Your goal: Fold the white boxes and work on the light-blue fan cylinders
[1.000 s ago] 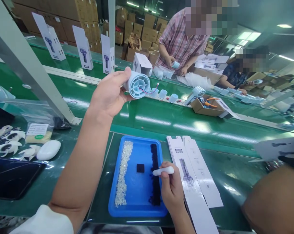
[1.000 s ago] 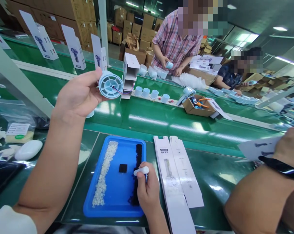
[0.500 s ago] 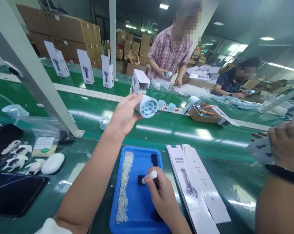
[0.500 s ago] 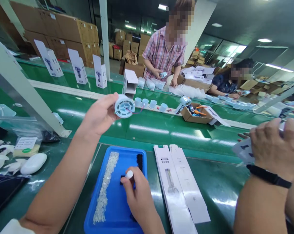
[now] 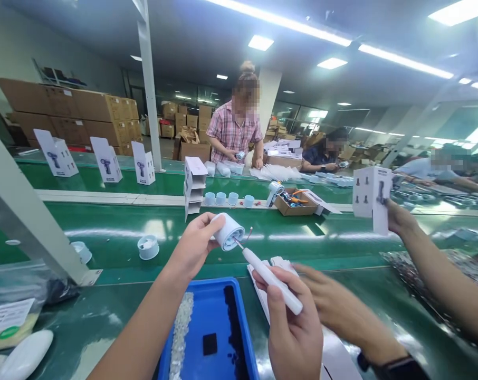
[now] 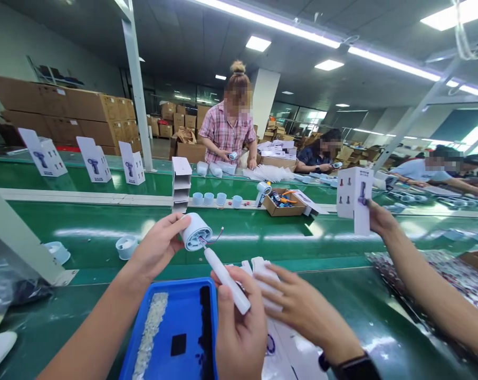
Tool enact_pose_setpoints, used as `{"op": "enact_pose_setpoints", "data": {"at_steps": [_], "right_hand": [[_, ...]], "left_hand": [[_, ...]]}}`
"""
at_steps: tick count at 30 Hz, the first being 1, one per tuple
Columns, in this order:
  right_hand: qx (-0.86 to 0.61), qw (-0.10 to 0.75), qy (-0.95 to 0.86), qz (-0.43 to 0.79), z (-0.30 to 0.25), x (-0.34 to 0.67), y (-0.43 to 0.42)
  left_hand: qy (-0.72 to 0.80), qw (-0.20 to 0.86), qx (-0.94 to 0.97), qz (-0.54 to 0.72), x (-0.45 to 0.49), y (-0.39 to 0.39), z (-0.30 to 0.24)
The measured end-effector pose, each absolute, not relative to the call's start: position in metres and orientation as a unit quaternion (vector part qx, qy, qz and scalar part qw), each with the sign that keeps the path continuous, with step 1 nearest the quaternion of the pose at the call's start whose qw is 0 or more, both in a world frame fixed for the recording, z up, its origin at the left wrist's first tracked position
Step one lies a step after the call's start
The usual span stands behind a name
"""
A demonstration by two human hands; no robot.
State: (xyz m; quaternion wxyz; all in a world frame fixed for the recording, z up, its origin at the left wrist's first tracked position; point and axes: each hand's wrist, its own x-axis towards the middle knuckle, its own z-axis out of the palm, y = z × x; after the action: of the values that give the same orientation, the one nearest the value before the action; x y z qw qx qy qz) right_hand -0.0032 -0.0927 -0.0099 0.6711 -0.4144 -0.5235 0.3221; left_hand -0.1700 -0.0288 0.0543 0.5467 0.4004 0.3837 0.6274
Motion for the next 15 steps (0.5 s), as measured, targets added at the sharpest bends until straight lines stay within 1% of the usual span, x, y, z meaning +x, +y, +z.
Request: {"op": "enact_pose_setpoints", "data": {"at_steps": [3,9,13,15], "right_hand": [[-0.417,0.671,-0.506,0.346,-0.014,-0.002,-0.09],[-0.426,0.668,-0.46,0.401,0.002,-0.016,-0.102],[-0.414,0.677,-0.483,0.37,-0.001,-0.016,-0.099],[-0.411,0.674,-0.518,0.331,-0.005,-0.016,-0.094]], "left_hand": [[0.385,0.544,0.411,0.622,-0.167,-0.031,0.056],[0.39,0.539,0.425,0.614,-0.162,-0.034,0.059],[0.413,0.544,0.447,0.578,-0.161,-0.037,0.057],[0.442,0.52,0.458,0.57,-0.159,-0.039,0.056]]}}
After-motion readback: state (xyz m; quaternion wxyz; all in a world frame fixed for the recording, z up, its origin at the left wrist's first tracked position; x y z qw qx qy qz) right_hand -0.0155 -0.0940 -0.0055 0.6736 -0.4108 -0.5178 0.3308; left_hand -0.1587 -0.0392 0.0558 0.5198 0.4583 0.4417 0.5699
